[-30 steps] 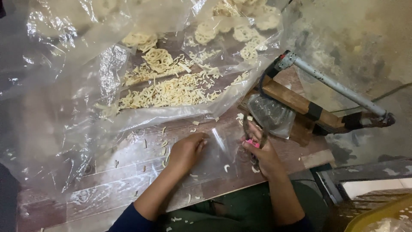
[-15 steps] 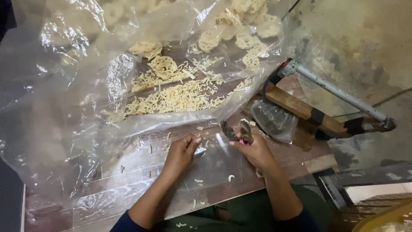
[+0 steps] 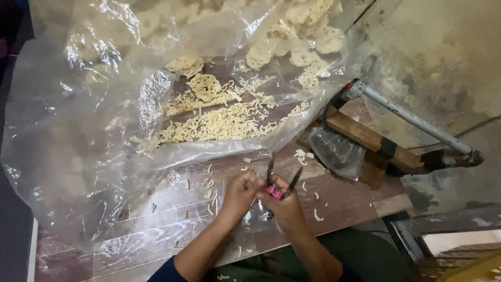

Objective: Manually packaging fried snacks into individual plastic bags using tongs.

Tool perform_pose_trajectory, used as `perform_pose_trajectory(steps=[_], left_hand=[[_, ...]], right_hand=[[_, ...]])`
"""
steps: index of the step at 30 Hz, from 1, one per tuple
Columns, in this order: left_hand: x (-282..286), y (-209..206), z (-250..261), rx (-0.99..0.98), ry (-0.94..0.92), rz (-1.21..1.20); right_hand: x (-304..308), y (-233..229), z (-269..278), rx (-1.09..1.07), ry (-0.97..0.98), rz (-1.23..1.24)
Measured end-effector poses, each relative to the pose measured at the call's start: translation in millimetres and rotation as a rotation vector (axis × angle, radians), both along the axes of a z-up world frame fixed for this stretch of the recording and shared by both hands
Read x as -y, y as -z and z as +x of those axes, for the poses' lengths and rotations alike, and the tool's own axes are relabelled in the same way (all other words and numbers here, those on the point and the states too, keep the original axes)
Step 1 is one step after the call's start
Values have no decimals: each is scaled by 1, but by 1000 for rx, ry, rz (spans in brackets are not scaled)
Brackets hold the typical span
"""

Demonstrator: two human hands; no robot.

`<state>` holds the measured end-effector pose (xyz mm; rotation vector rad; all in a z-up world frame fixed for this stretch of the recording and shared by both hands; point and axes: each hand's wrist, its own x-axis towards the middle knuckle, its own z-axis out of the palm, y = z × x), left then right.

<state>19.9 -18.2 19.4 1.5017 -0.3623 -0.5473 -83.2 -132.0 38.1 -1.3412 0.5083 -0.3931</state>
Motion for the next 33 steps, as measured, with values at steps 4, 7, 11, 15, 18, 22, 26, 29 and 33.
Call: perform_pose_trajectory(steps=[4,7,11,15,18,22,26,29,33], left_hand=[[-10,-12,9,-68,-184,-188],[-13,-7,-6,316,-187,-29],[-22,-49,-8,479,211,284],[-50,-37,20,811,-178,223],[-59,-8,33,731,-239,231],[-58,24,30,628,-158,194],[-54,35,24,632,-140,130],[-55,28,20,564,-105,121],[-53,24,19,642,-140,75]], right_hand=[[14,9,-1,84,28,152],[-4,-25,3,73,-90,-130],[28,-30,32,-63,76,-314],[53,-59,86,-163,-245,-401],[71,-83,141,-441,-300,-467],[121,-35,230,-480,-501,-920],[143,5,294,-381,-585,-1060],[128,-5,319,-611,-461,-991],[98,-15,328,-501,-487,-607]])
